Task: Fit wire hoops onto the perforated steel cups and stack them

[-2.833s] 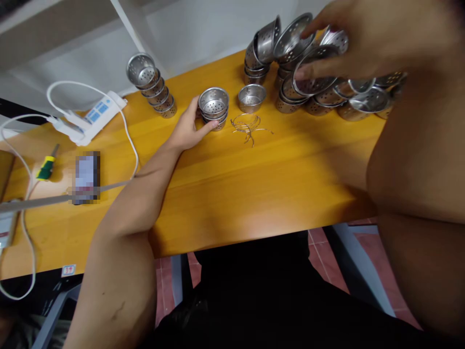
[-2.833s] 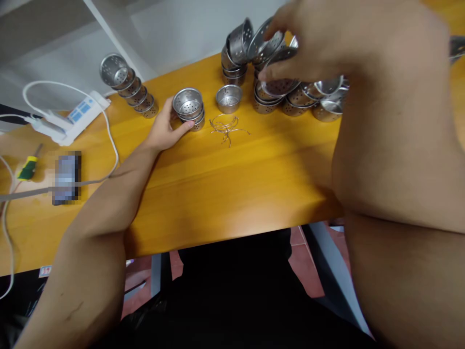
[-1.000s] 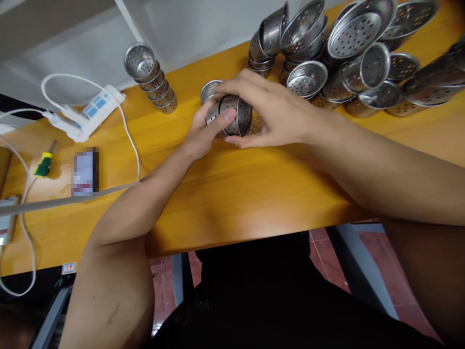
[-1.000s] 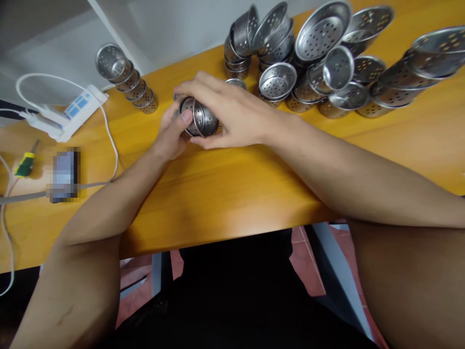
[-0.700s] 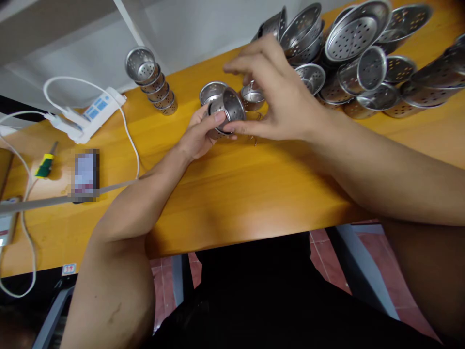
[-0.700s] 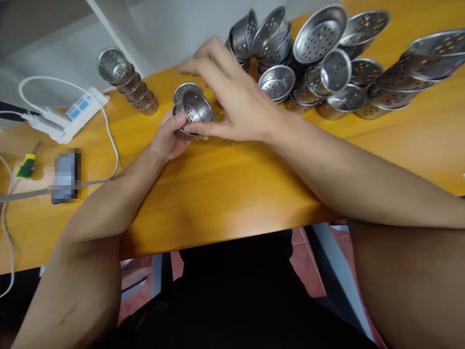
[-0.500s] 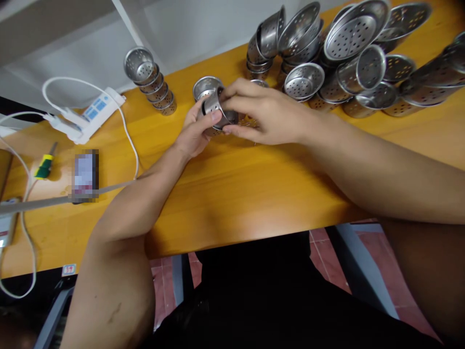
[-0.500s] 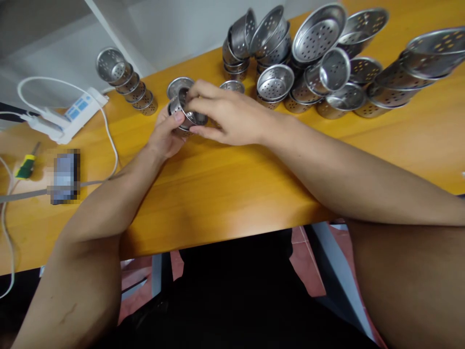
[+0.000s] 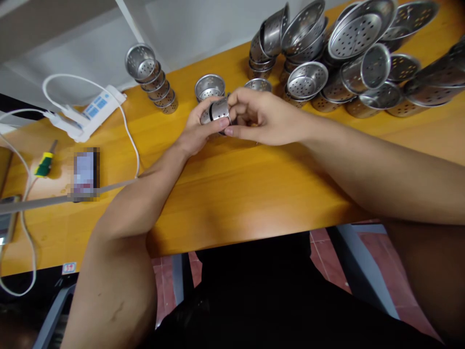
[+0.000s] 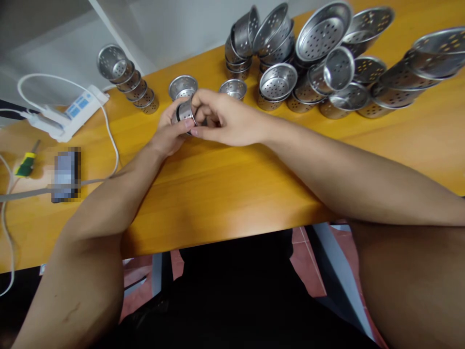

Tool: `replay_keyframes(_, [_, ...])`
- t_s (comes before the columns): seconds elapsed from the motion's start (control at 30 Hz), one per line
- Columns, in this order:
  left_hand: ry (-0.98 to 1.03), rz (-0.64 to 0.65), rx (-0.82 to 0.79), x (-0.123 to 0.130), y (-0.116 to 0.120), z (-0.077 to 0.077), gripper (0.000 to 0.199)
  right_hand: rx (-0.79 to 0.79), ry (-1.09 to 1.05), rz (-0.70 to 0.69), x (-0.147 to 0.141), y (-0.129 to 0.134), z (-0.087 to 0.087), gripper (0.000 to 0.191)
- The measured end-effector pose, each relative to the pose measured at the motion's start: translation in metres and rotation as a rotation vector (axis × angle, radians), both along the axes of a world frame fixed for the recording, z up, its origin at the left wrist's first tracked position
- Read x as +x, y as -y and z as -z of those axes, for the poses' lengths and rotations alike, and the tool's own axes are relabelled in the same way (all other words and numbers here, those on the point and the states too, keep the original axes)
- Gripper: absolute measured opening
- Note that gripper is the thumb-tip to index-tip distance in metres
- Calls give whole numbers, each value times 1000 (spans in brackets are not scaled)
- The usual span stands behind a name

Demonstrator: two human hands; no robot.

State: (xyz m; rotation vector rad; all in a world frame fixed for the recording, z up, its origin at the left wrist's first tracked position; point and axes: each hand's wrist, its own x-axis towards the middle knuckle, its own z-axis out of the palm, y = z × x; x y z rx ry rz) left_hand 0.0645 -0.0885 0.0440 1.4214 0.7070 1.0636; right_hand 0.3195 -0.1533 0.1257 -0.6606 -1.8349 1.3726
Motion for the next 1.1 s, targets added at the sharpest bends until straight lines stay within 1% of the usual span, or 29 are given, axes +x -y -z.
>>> replay_keyframes(0.07, [-26,-10,15,-1,-3,3,87,-80,-38,-17,0,-3,2,46])
replay_keyframes(0.13, [-30,-2,19,-1,-5,6,89,-143,-19,-43,2,-5,-1,47])
replay_keyframes(0.2, [-23,22,11,0,-5,8,92,-159,20,-39,6,-6,-5,50])
replay_keyframes(0.3, [-20,44,9,1,-4,6,92,-143,34,16,9,-8,-8,62])
replay_keyframes(0.37, [-13,52,17,2,-3,3,93,-154,26,39,11,-11,-5,68])
replay_keyframes(0.47, [-9,73,29,3,-2,0,93,-217,44,45,12,-18,1,74])
replay_keyframes(0.57, [-21,62,43,2,-2,1,91,-274,44,25,13,-23,7,75])
replay_keyframes(0.7, [-28,56,63,2,-2,1,93,-300,-16,4,13,-27,10,71])
replay_keyframes(0.83, [-32,60,63,4,0,-1,94,-349,-69,19,10,-29,9,77])
replay_keyframes(0.93, [-13,57,53,6,2,-3,95,-387,-74,-9,9,-30,9,81])
replay_keyframes(1.1, [-5,44,36,7,3,-6,95,-424,-72,-39,11,-29,5,82])
